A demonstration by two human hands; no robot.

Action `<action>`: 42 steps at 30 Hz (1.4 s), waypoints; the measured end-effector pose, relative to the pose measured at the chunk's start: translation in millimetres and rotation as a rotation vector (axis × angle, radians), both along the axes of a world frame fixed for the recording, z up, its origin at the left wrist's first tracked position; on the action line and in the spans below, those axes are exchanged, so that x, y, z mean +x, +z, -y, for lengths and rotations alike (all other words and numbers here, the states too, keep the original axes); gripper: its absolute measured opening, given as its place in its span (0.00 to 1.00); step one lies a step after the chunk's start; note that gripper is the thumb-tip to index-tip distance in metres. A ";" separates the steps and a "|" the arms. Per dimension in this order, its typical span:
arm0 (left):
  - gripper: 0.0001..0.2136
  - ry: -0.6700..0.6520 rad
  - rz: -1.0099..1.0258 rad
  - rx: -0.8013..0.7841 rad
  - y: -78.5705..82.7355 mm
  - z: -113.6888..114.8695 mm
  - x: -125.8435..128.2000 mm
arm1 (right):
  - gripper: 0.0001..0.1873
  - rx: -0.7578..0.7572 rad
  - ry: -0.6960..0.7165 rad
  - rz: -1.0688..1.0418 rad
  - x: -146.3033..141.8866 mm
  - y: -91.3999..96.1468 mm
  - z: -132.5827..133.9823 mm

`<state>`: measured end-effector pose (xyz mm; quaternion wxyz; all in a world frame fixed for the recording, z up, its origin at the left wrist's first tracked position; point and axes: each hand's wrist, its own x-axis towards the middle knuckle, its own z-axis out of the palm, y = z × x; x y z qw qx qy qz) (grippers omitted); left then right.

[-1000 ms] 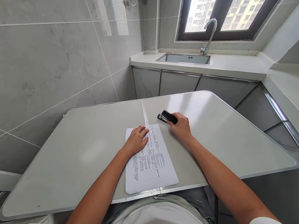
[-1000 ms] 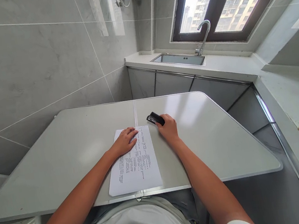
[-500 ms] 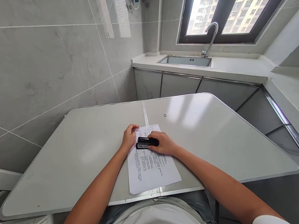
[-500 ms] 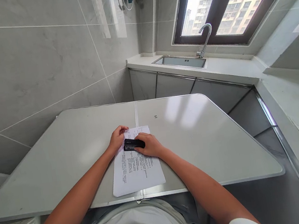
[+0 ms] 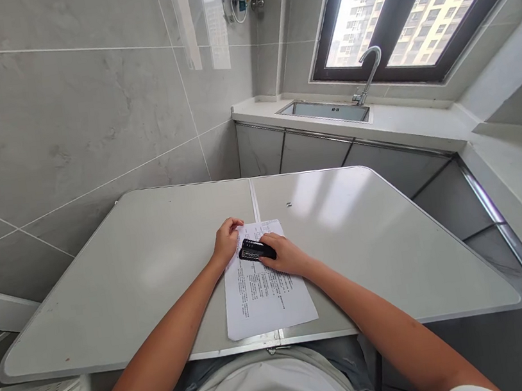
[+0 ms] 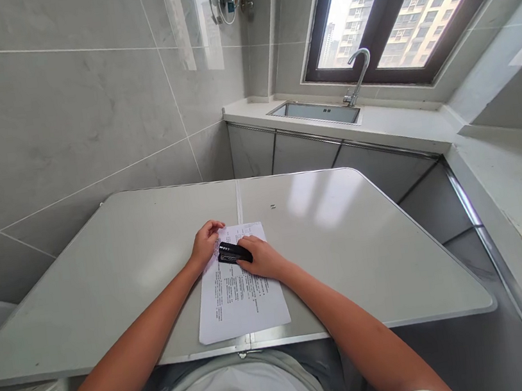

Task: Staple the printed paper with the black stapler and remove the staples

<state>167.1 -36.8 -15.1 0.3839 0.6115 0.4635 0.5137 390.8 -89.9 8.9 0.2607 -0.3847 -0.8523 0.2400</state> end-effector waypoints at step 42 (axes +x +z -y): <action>0.23 -0.204 0.796 -0.195 30.7 -10.0 -58.8 | 0.14 -0.128 -0.139 0.020 154.9 3.2 3.6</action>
